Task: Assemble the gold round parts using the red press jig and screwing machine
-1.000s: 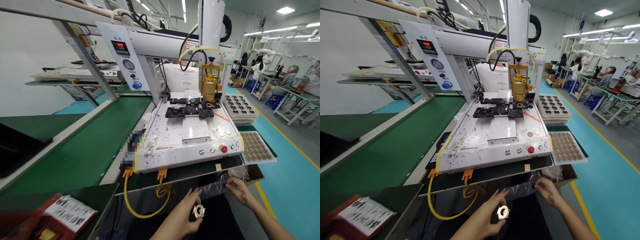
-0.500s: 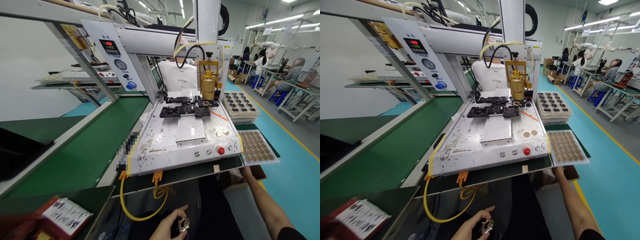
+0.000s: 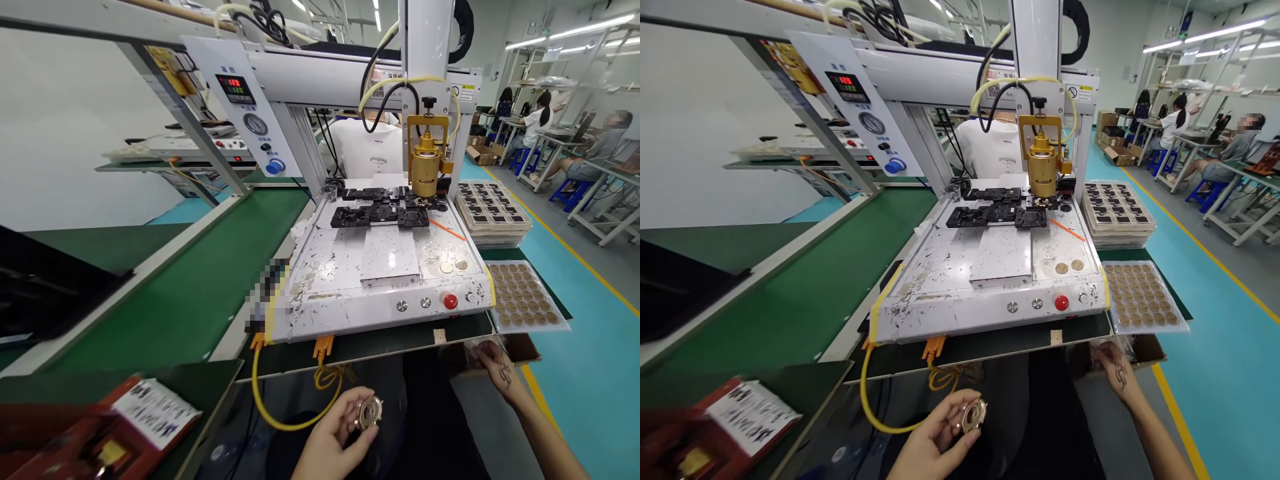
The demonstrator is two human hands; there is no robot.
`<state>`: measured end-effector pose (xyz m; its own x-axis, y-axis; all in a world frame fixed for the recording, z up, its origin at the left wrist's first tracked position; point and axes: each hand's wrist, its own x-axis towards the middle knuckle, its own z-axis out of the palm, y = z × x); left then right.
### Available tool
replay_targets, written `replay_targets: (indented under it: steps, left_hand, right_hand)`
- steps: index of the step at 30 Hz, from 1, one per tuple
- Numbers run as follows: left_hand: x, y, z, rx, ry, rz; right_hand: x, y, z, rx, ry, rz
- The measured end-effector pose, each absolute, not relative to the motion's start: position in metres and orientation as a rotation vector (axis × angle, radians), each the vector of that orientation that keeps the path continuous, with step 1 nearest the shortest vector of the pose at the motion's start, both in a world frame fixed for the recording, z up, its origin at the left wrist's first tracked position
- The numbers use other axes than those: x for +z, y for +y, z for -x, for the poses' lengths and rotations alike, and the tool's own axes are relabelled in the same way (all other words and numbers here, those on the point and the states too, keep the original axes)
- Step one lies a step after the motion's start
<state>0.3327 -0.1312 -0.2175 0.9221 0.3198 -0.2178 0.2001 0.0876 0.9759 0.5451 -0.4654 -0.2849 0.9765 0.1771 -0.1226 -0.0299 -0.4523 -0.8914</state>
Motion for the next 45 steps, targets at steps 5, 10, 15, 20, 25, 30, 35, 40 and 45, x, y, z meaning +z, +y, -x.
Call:
replay_targets:
  steps: [5, 10, 15, 20, 25, 30, 35, 40, 45]
  left_hand:
    - [-0.196, -0.146, -0.352, -0.017, 0.442, -1.182]
    - [-0.167, -0.153, -0.356, 0.008, 0.478, -1.070]
    - [-0.151, -0.149, -0.343, 0.060, 0.494, -0.961]
    - [-0.136, -0.147, -0.330, 0.137, 0.521, -0.882]
    - [-0.130, -0.152, -0.325, 0.183, 0.496, -0.869]
    - [-0.132, -0.156, -0.322, 0.201, 0.466, -0.886]
    - [-0.130, -0.157, -0.320, 0.211, 0.446, -0.892]
    - [-0.129, -0.158, -0.319, 0.235, 0.430, -0.903]
    - [-0.126, -0.162, -0.319, 0.276, 0.411, -0.947]
  right_hand:
    - [-0.219, -0.438, -0.495, 0.348, -0.202, 1.791]
    - [-0.172, -0.384, -0.475, 0.507, -0.266, 1.526]
    - [-0.153, -0.342, -0.473, 0.570, -0.287, 1.456]
    - [-0.143, -0.321, -0.474, 0.708, -0.341, 1.431]
    - [-0.140, -0.320, -0.474, 0.825, -0.405, 1.364]
    - [-0.138, -0.321, -0.472, 0.972, -0.392, 1.270]
    - [-0.131, -0.319, -0.469, 0.985, -0.441, 1.335]
    - [-0.120, -0.311, -0.466, 0.860, -0.597, 1.478]
    - [-0.116, -0.303, -0.457, 0.739, -0.711, 1.544]
